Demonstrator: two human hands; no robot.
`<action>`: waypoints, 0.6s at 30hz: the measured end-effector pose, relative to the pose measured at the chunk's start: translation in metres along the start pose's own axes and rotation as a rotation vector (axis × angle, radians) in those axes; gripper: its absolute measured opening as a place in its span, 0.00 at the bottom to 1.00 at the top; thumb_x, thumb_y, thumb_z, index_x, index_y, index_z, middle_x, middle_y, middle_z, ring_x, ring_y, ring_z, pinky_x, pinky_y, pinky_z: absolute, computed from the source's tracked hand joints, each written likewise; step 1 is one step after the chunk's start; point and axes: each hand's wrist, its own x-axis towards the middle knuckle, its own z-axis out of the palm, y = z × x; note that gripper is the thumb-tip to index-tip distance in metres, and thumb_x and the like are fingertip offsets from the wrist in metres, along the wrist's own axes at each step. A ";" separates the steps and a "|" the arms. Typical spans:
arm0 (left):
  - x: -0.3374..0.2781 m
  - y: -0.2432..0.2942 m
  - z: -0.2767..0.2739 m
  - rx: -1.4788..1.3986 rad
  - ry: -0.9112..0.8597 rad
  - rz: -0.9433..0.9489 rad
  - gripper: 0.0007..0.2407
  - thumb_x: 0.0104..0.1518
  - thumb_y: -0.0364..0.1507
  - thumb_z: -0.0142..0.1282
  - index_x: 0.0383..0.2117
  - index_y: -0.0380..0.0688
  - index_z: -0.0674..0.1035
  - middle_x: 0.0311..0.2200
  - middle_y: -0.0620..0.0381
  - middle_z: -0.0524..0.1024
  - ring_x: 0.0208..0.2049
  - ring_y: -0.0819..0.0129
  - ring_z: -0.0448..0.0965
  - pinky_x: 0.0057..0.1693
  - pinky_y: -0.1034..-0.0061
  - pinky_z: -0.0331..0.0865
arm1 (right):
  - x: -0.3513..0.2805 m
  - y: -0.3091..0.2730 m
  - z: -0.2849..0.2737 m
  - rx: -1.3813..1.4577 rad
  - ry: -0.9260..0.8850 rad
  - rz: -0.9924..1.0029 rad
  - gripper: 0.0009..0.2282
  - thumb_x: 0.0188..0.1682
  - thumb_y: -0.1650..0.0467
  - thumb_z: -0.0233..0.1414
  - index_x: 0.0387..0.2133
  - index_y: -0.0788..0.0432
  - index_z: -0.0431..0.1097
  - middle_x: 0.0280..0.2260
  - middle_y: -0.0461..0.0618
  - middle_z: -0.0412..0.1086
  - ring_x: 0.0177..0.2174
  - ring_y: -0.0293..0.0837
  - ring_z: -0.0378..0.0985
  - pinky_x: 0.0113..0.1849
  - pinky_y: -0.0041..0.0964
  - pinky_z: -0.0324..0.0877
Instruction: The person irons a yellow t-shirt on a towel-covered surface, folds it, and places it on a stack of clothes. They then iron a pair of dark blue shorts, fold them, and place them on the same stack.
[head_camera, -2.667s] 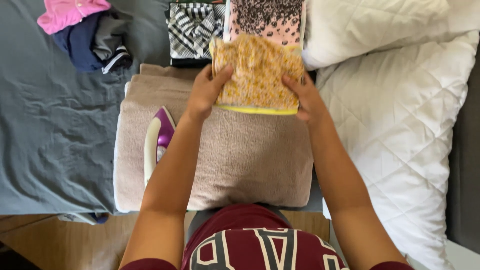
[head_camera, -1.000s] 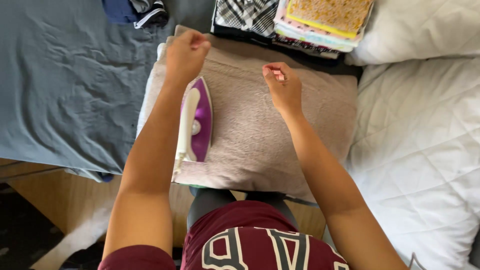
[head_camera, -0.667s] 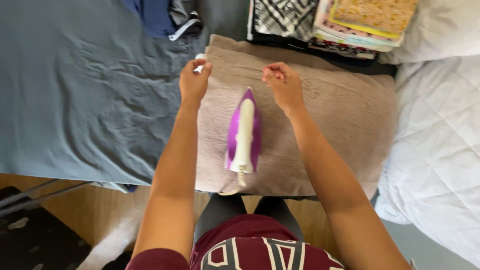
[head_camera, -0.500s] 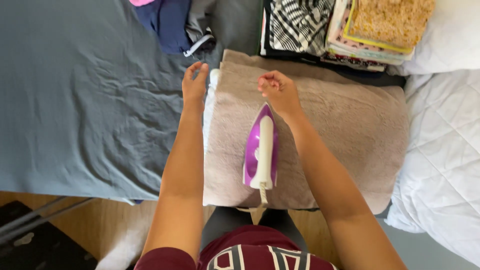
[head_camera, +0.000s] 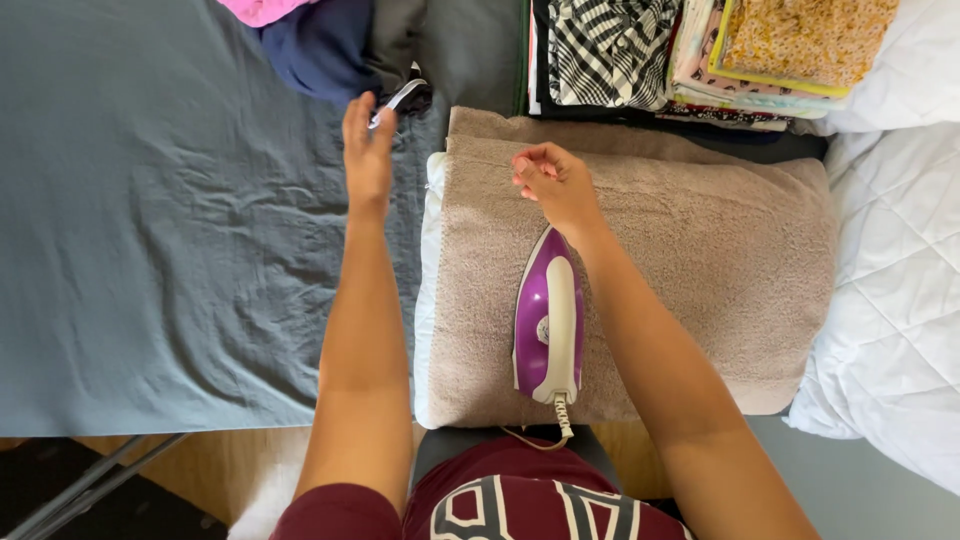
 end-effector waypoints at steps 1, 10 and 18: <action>-0.015 0.015 0.000 0.001 0.000 0.000 0.24 0.65 0.42 0.61 0.63 0.45 0.73 0.66 0.42 0.62 0.69 0.47 0.58 0.74 0.55 0.50 | 0.002 0.001 0.000 0.001 0.000 0.000 0.07 0.54 0.65 0.58 0.40 0.55 0.74 0.32 0.49 0.77 0.36 0.40 0.82 0.37 0.30 0.79; -0.152 0.145 0.034 0.223 -0.406 0.660 0.28 0.59 0.50 0.59 0.63 0.54 0.73 0.61 0.54 0.71 0.71 0.53 0.58 0.74 0.52 0.34 | 0.010 0.005 0.018 0.647 -0.263 0.140 0.26 0.51 0.74 0.53 0.64 0.42 0.59 0.55 0.57 0.64 0.47 0.48 0.71 0.48 0.39 0.78; -0.178 0.164 0.038 0.254 -0.195 0.594 0.47 0.44 0.38 0.79 0.72 0.54 0.57 0.60 0.39 0.65 0.61 0.36 0.70 0.65 0.45 0.65 | -0.056 -0.075 -0.066 0.041 0.192 -0.320 0.10 0.59 0.64 0.54 0.30 0.54 0.77 0.23 0.43 0.73 0.23 0.35 0.75 0.30 0.28 0.72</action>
